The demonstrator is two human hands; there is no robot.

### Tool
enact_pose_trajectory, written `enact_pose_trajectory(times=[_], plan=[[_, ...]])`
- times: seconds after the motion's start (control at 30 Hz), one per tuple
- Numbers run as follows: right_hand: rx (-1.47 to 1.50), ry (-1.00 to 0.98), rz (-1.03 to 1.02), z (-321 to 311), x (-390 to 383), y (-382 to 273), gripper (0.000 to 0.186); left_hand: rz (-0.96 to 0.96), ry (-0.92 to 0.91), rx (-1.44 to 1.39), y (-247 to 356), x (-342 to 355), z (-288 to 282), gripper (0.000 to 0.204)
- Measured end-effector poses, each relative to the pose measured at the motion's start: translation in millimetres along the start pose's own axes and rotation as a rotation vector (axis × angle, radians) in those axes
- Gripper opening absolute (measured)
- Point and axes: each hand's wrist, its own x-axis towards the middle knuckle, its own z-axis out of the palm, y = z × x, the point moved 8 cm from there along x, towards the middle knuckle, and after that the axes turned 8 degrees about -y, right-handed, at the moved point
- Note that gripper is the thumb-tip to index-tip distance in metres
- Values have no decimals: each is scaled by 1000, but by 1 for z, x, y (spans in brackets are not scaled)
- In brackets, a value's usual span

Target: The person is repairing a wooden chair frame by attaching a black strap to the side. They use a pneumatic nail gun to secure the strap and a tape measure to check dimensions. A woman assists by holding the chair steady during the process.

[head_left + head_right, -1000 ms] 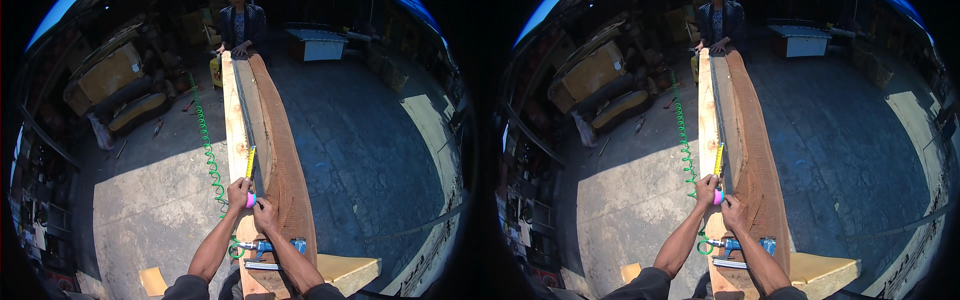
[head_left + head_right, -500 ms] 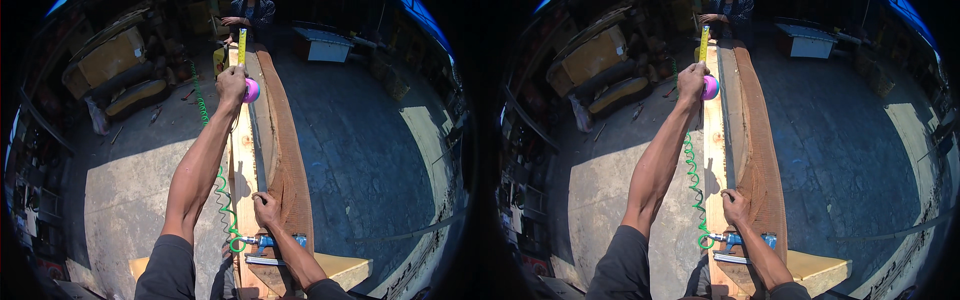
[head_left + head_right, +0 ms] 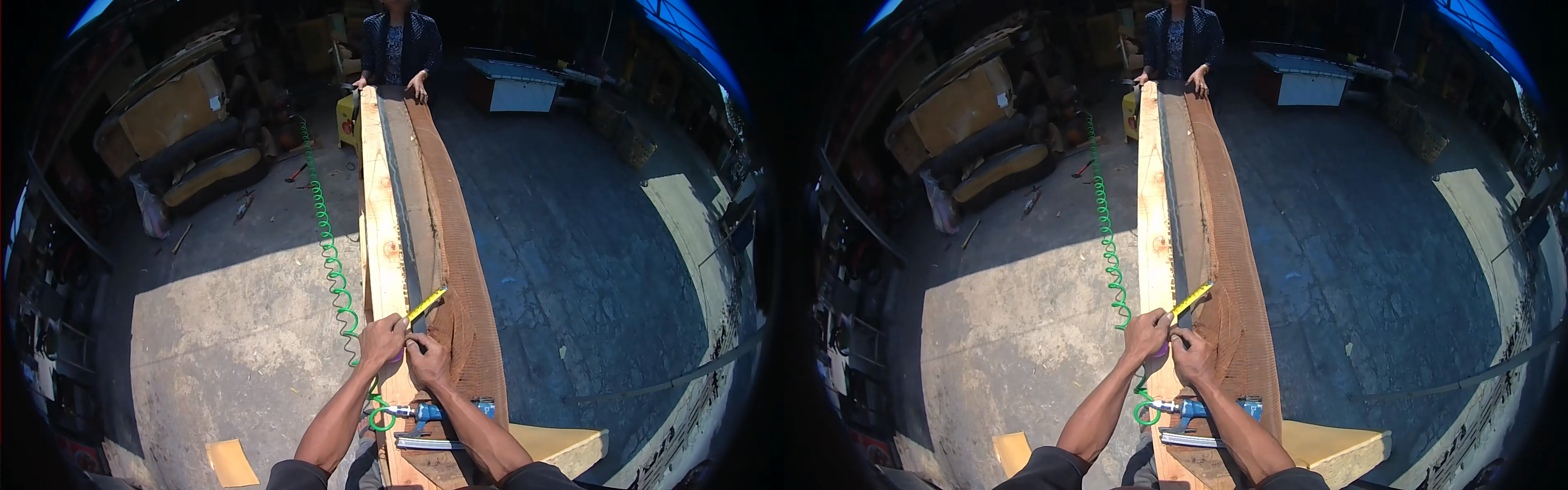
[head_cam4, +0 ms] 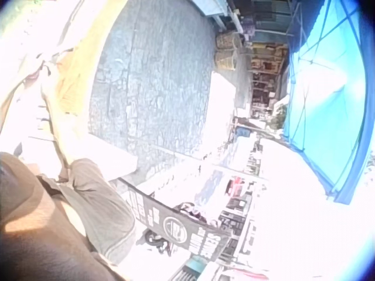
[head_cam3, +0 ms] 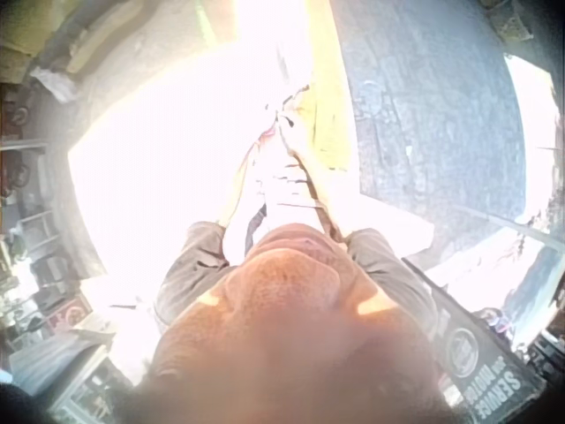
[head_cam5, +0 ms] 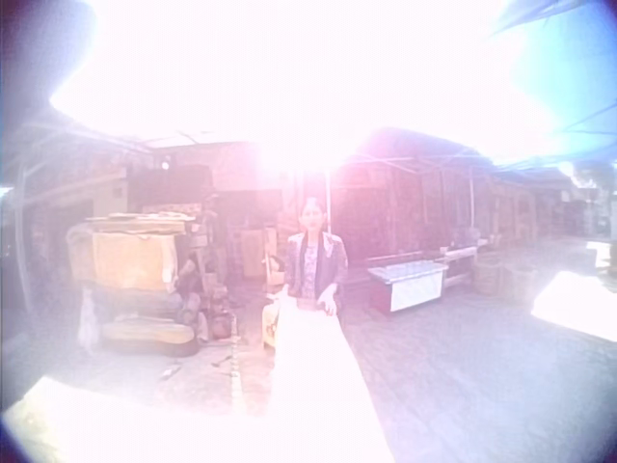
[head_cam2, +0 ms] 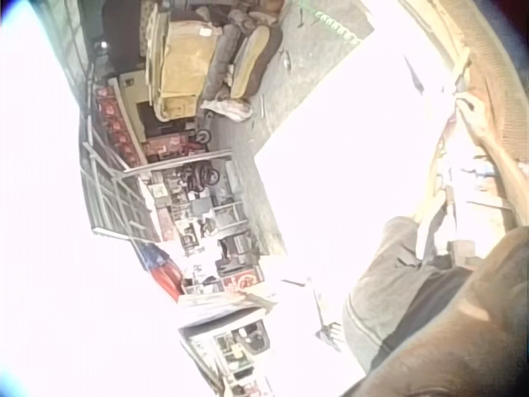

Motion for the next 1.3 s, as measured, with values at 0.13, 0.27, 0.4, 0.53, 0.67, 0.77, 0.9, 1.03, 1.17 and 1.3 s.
enact_pose_trajectory(times=[0.13,0.27,0.4,0.53,0.67,0.77,0.9,1.03,1.17,1.3], plan=[[6,-27,43,0,0,2,21,129,150,-133,2,-16,-3,29],[56,-35,40,4,3,5,21,149,236,-372,-15,-23,-5,27],[-10,3,21,0,4,8,22,140,272,-407,-15,-23,-4,28],[19,1,12,6,4,7,21,154,307,-420,-17,-25,-8,25],[10,-15,58,3,4,-1,19,123,319,-430,-17,-27,-5,29],[-12,10,-7,0,-2,-4,20,125,336,-439,-13,-35,1,29],[68,-2,59,3,-2,6,20,131,374,-433,-7,-36,-8,28],[28,6,23,4,1,5,19,143,366,-423,-16,-32,-6,29],[27,2,10,4,1,4,20,155,374,-423,-13,-33,-7,30],[21,12,33,2,5,1,20,147,354,-452,-9,-29,-11,29]])
